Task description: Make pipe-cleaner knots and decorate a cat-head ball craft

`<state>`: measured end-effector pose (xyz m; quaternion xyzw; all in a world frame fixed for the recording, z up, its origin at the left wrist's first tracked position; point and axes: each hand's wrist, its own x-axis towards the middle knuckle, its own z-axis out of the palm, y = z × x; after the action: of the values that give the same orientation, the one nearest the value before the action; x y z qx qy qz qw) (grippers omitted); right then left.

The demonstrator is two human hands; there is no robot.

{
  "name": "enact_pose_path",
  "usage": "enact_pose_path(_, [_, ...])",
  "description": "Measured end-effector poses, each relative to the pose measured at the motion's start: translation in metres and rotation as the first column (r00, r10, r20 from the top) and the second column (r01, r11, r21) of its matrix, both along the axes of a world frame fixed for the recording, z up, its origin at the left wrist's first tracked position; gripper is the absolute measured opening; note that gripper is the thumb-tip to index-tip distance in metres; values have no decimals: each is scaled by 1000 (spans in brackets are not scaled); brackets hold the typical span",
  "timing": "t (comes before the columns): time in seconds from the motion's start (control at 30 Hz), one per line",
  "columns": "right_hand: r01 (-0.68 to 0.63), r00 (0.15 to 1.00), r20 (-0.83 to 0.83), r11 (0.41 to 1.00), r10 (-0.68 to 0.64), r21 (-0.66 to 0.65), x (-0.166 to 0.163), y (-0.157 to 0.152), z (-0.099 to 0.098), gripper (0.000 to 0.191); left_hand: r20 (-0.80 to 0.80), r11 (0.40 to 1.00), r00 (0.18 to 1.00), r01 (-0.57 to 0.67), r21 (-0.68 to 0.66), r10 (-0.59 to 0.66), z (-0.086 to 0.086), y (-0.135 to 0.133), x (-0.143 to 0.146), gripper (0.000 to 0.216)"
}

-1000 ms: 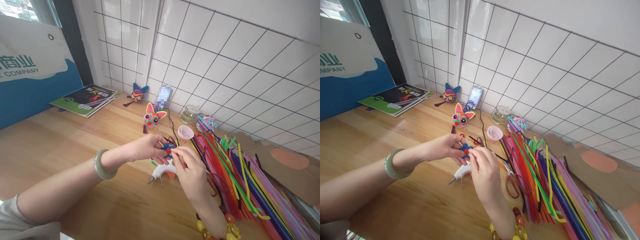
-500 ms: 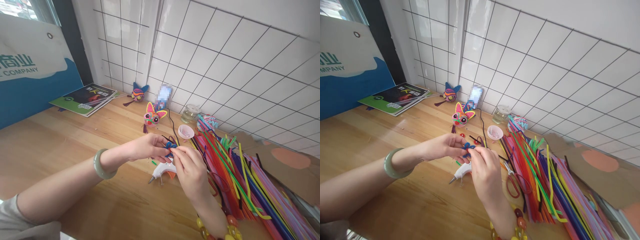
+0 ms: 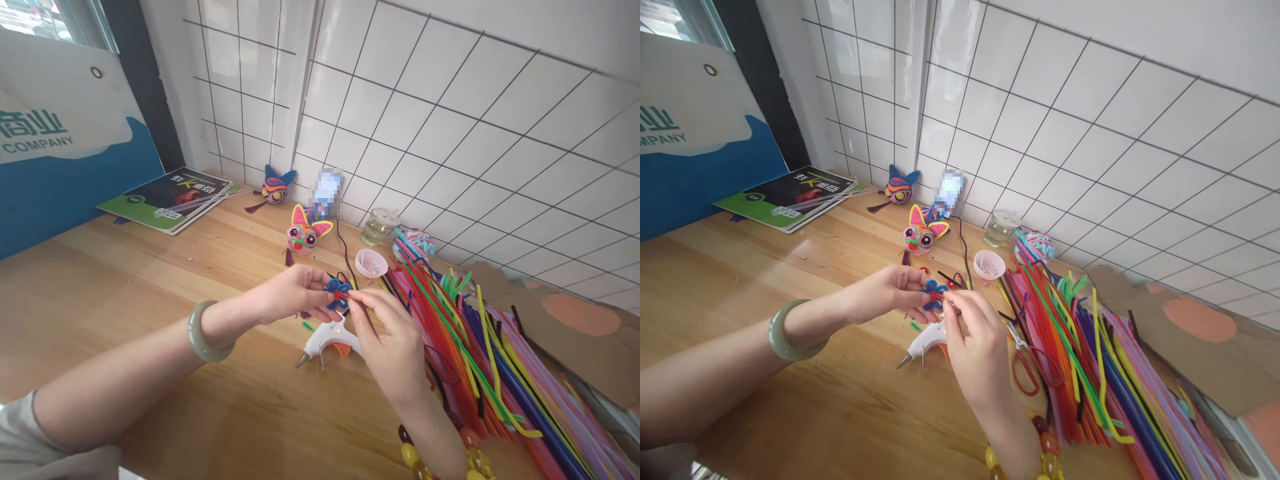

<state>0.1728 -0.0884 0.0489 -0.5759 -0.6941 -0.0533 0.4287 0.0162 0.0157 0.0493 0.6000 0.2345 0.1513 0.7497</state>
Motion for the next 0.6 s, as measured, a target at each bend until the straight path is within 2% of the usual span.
enact_pose_path(0.33, [36,984,169,997,-46,62,-4,0,-5,15,16,998,998,-54,38,53,0,-5,1,28])
enact_pose_path(0.6, [57,930,352,989,-103,138,-4,-4,-1,13,111,997,992,-64,-33,67,5,-12,6,20])
